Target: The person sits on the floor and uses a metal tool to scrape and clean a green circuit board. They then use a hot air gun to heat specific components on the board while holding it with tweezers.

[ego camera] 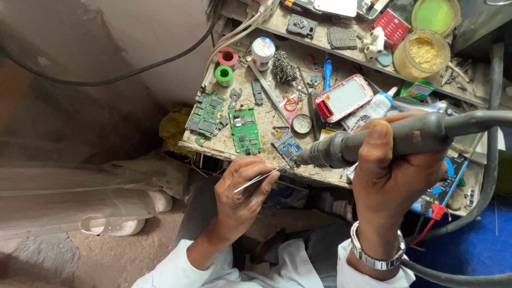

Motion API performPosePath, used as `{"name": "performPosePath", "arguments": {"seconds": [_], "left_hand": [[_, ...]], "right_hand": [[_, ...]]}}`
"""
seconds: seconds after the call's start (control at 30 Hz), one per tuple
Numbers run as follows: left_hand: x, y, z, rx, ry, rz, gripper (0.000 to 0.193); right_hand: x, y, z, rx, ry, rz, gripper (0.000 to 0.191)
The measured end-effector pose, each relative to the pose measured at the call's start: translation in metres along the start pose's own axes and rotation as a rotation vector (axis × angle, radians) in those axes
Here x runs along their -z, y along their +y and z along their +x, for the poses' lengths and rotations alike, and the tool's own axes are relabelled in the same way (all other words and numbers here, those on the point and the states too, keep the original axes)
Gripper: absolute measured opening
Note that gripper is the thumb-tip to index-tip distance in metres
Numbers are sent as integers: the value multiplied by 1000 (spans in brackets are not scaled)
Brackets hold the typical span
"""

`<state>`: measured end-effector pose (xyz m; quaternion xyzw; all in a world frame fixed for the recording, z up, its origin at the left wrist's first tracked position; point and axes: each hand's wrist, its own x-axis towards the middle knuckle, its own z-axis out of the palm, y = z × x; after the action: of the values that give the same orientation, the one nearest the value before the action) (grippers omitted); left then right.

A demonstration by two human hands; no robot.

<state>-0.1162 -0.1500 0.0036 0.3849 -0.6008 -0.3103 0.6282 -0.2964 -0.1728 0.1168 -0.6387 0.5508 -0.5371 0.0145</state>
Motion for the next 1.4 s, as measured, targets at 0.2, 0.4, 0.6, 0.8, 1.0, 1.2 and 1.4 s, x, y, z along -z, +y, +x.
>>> {"name": "performPosePath", "arguments": {"seconds": [0.2, 0.4, 0.6, 0.8, 1.0, 1.2, 1.4], "left_hand": [[2, 1, 1, -20, -7, -2, 27], [-1, 2, 2, -38, -14, 33, 27], [-1, 2, 1, -39, -22, 20, 26], [-2, 1, 1, -48, -17, 15, 26], [-1, 2, 2, -46, -18, 21, 26], [0, 4, 4, -46, -17, 27, 26], [1, 4, 5, -48, -29, 33, 26]], "right_hand": [[0, 1, 0, -9, -10, -3, 28], [2, 3, 0, 1, -3, -12, 29], [3, 2, 0, 18, -8, -47, 29], [2, 3, -1, 14, -2, -36, 30], [2, 4, -1, 20, 1, -22, 30], [2, 5, -2, 23, 4, -32, 30], [3, 4, -1, 15, 1, -28, 30]]}}
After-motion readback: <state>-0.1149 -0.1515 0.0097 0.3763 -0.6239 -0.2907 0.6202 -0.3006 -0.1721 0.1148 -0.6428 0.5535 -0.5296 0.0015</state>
